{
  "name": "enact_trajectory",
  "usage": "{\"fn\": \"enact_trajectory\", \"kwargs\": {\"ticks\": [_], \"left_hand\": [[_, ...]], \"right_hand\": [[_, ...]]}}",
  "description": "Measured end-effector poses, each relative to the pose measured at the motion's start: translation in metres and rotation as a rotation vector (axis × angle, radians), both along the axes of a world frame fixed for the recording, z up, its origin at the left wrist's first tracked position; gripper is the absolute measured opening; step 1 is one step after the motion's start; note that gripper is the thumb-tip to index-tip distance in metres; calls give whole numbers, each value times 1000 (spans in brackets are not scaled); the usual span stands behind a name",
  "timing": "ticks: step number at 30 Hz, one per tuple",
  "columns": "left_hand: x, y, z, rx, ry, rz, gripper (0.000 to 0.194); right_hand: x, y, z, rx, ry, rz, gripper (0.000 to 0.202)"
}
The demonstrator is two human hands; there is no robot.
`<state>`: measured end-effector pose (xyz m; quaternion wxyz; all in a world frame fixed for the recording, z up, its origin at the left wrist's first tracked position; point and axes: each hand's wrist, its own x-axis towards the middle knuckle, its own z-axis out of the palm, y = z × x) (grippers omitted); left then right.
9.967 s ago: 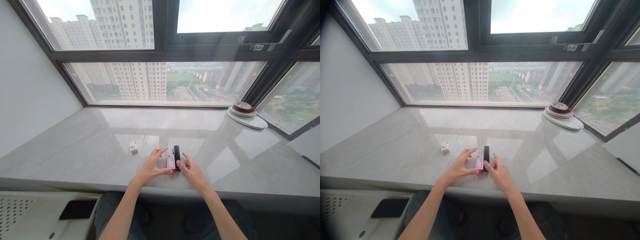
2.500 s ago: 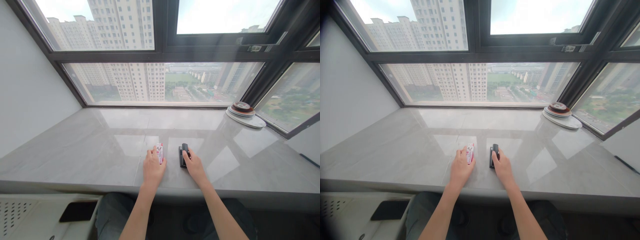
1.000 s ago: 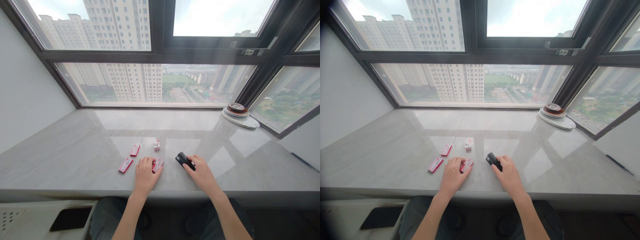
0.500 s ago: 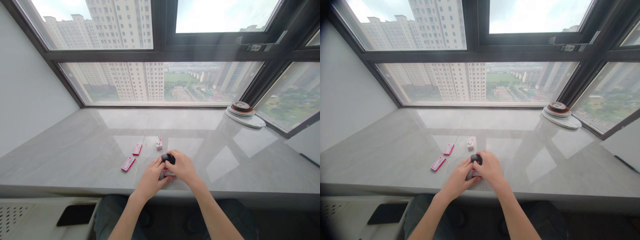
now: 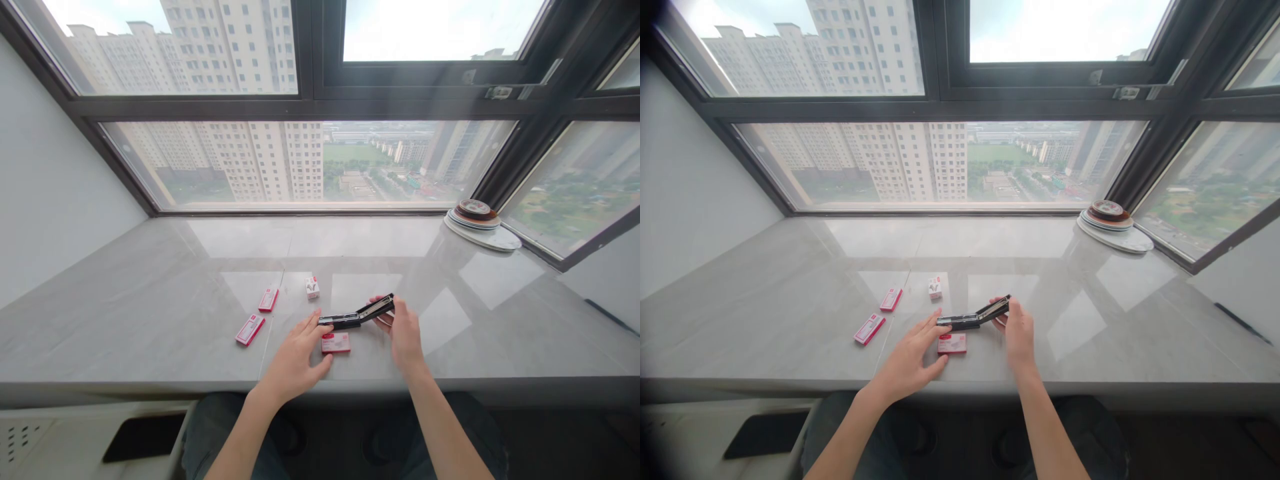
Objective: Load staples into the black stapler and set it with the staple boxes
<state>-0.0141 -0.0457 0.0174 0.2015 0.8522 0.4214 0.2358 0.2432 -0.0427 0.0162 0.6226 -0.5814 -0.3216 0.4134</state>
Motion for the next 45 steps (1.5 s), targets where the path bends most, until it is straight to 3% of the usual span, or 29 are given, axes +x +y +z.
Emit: {"fn": "enact_trajectory", "kwargs": {"ticks": [3, 5, 9, 11, 14, 18, 23, 26, 30, 35, 39, 45], "left_hand": [[-1, -1, 4, -23, -36, 13, 41], [0, -1, 4, -42, -52, 23, 34], [3, 2, 0, -65, -73, 23, 30], [3, 4, -2, -77, -88, 22, 29], [-1, 6, -4, -111, -86, 9, 30], [-7, 6, -4, -102, -54, -3, 27], [-2, -1, -6, -25, -26, 22, 28], [2, -5, -9, -2, -24, 49, 30], [3, -6, -9, 10, -44, 64, 32], [2, -6, -7, -2, -52, 66, 36], [1, -5, -7, -6, -59, 61, 46], [-2, -5, -9, -38, -84, 97, 44]], "right_hand": [[36, -17, -13, -192, 12, 28, 53], [43, -29, -16, -313, -74, 116, 58], [9, -39, -14, -352, -212, 488, 57], [-16, -35, -14, -290, -273, 582, 51], [-33, -27, -17, -228, -433, 526, 44], [-16, -27, -15, -258, -599, 445, 36], [-13, -34, 7, -139, -772, 313, 30], [-33, -26, 17, -65, -750, 394, 31], [-56, -10, 12, -113, -512, 527, 34], [-69, 1, -2, -126, -339, 486, 33], [-79, 4, 3, -46, -489, 480, 22], [-73, -8, 33, 49, -812, 567, 14]]}}
